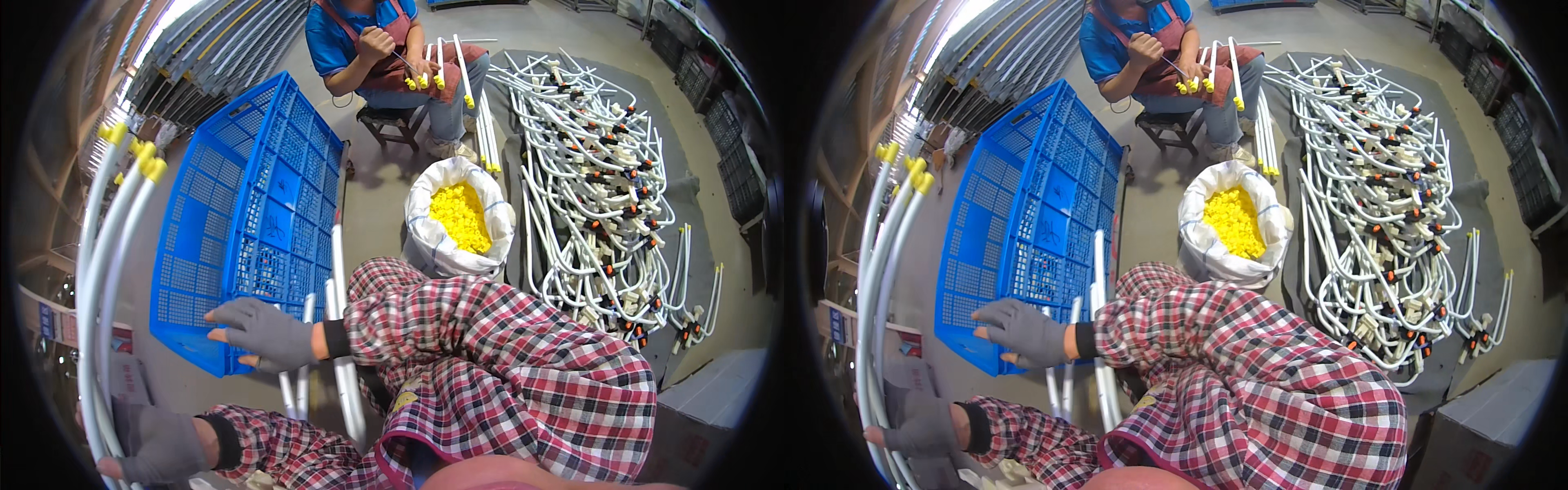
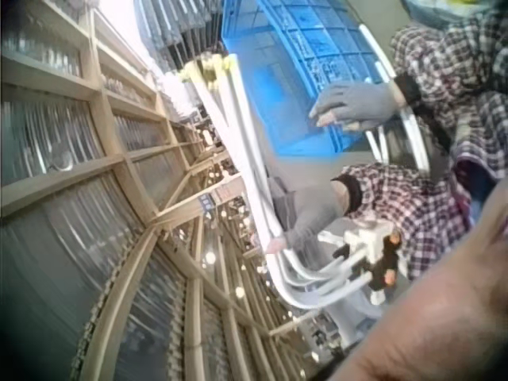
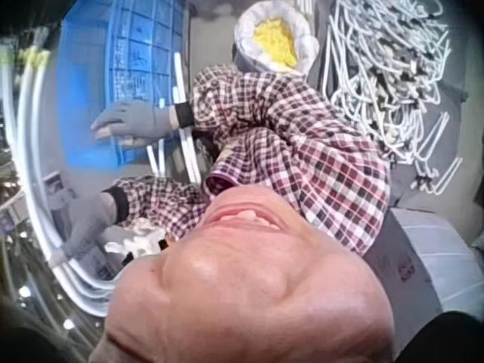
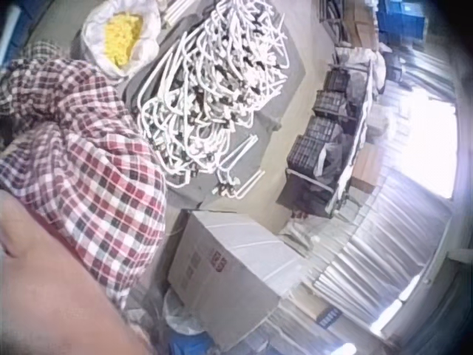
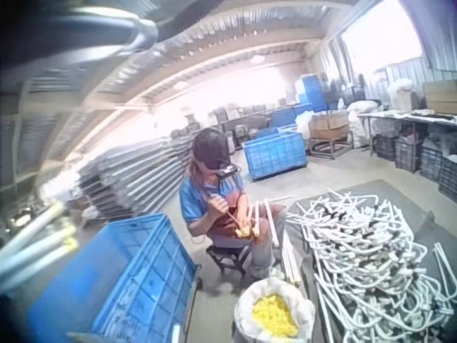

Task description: The person repeatedly picks up white plastic rods and yellow plastic caps, then presses the caps onto the rod ends. Finished assemblies are placed into a blue plastic crate. The person works continuously at a seated workstation in a factory setting.

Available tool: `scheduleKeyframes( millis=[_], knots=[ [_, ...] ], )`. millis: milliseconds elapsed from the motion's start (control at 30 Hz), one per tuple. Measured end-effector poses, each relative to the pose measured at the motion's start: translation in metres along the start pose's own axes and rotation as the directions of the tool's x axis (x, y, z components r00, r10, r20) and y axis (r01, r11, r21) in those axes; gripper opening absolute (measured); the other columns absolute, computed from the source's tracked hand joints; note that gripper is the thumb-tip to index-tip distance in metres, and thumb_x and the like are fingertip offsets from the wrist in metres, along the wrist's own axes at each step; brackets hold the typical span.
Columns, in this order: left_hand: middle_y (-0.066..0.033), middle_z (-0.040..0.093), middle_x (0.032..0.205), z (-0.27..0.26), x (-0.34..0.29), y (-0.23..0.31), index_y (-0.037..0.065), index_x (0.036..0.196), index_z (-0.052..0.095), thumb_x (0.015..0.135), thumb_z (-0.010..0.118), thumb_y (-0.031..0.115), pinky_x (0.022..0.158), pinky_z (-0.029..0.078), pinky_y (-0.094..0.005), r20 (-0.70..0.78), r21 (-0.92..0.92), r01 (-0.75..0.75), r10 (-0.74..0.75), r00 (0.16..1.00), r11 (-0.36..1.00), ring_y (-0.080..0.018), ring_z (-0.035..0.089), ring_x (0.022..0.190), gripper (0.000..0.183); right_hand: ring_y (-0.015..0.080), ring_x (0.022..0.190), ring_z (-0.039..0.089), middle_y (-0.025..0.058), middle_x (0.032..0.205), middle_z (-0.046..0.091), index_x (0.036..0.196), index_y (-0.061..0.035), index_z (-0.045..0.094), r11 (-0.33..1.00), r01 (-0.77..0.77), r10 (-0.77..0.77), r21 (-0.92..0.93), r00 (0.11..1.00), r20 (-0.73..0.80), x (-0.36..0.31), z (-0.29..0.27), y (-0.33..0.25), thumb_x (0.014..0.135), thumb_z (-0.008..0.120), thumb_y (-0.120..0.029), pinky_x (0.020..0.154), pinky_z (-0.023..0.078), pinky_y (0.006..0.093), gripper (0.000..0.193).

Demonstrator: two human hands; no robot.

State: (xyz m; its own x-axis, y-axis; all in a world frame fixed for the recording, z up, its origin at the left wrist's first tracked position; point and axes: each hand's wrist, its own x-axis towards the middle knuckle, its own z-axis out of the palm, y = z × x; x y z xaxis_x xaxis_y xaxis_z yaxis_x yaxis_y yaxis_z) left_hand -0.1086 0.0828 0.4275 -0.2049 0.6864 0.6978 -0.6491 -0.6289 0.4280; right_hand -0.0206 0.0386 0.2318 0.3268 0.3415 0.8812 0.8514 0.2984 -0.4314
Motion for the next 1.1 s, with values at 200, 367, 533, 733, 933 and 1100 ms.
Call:
scheduleKeyframes(
  millis=[200, 367, 533, 733, 933, 1100],
  knots=[
    [-0.0257, 0.060, 0.130, 0.008, 0.003, 0.016, -0.008, 0.134, 0.056, 0.101, 0.056, 0.055, 0.106, 0.049, -0.0484, 0.031, 0.079, 0.032, -0.035, 0.999, 0.996, -0.0321, 0.060, 0.121, 0.071, 0.0269, 0.128, 0.060, 0.0127, 0.137, 0.064, 0.129, -0.0115, 0.069, 0.975, 0.017, 0.220, -0.220, -0.025, 0.975, -0.034, 0.064, -0.024, 0.098, 0.060, -0.045, 0.104, 0.048, 0.0446, 0.047],
    [-0.0261, 0.059, 0.131, -0.032, 0.014, -0.036, -0.005, 0.136, 0.055, 0.097, 0.060, 0.061, 0.105, 0.050, -0.0488, 0.018, 0.130, 0.151, -0.154, 0.988, 0.980, -0.0323, 0.060, 0.121, 0.077, 0.0274, 0.126, 0.061, 0.0131, 0.135, 0.065, 0.129, -0.0113, 0.069, 0.996, -0.027, 0.082, -0.084, -0.055, 0.995, -0.092, 0.071, -0.044, 0.098, 0.059, -0.043, 0.102, 0.049, 0.0450, 0.045],
    [-0.0203, 0.063, 0.107, -0.129, 0.003, -0.155, -0.004, 0.107, 0.063, 0.090, 0.070, 0.064, 0.096, 0.057, -0.0446, -0.242, 0.458, 0.293, -0.199, 0.950, 0.839, -0.0286, 0.063, 0.103, 0.071, 0.0279, 0.124, 0.062, 0.0134, 0.132, 0.065, 0.128, -0.0110, 0.068, 0.995, -0.062, 0.077, -0.081, -0.060, 0.995, -0.129, 0.070, -0.039, 0.098, 0.059, -0.042, 0.100, 0.050, 0.0453, 0.044],
    [-0.0385, 0.048, 0.144, -0.305, -0.129, -0.260, -0.028, 0.145, 0.007, 0.064, 0.083, 0.078, 0.106, 0.052, -0.0469, -0.776, 0.428, 0.858, -0.372, 0.510, 0.283, -0.0438, 0.056, 0.131, 0.154, 0.0285, 0.121, 0.063, 0.0139, 0.130, 0.066, 0.127, -0.0108, 0.067, 0.992, -0.079, 0.090, -0.097, -0.085, 0.992, -0.160, 0.061, -0.032, 0.098, 0.058, -0.040, 0.098, 0.051, 0.0457, 0.042],
    [-0.0322, 0.052, 0.144, -0.402, -0.231, -0.288, -0.016, 0.143, 0.032, 0.086, 0.067, 0.049, 0.111, 0.046, -0.0441, -0.802, 0.393, 0.796, -0.596, 0.051, -0.460, -0.0408, 0.055, 0.133, 0.093, 0.0291, 0.119, 0.064, 0.0144, 0.127, 0.066, 0.126, -0.0105, 0.066, 0.989, -0.093, 0.105, -0.115, -0.099, 0.989, -0.176, 0.048, -0.027, 0.098, 0.058, -0.037, 0.096, 0.052, 0.0461, 0.040],
    [-0.0270, 0.056, 0.145, -0.288, -0.198, -0.297, -0.005, 0.142, 0.053, 0.105, 0.053, 0.026, 0.115, 0.041, -0.0417, -0.004, 0.992, -0.122, -0.986, 0.166, -0.024, -0.0383, 0.054, 0.134, 0.048, 0.0296, 0.117, 0.064, 0.0148, 0.125, 0.067, 0.126, -0.0102, 0.066, 0.981, -0.171, 0.079, -0.093, -0.087, 0.993, -0.183, 0.031, -0.019, 0.098, 0.057, -0.036, 0.094, 0.053, 0.0465, 0.038]
  ],
)
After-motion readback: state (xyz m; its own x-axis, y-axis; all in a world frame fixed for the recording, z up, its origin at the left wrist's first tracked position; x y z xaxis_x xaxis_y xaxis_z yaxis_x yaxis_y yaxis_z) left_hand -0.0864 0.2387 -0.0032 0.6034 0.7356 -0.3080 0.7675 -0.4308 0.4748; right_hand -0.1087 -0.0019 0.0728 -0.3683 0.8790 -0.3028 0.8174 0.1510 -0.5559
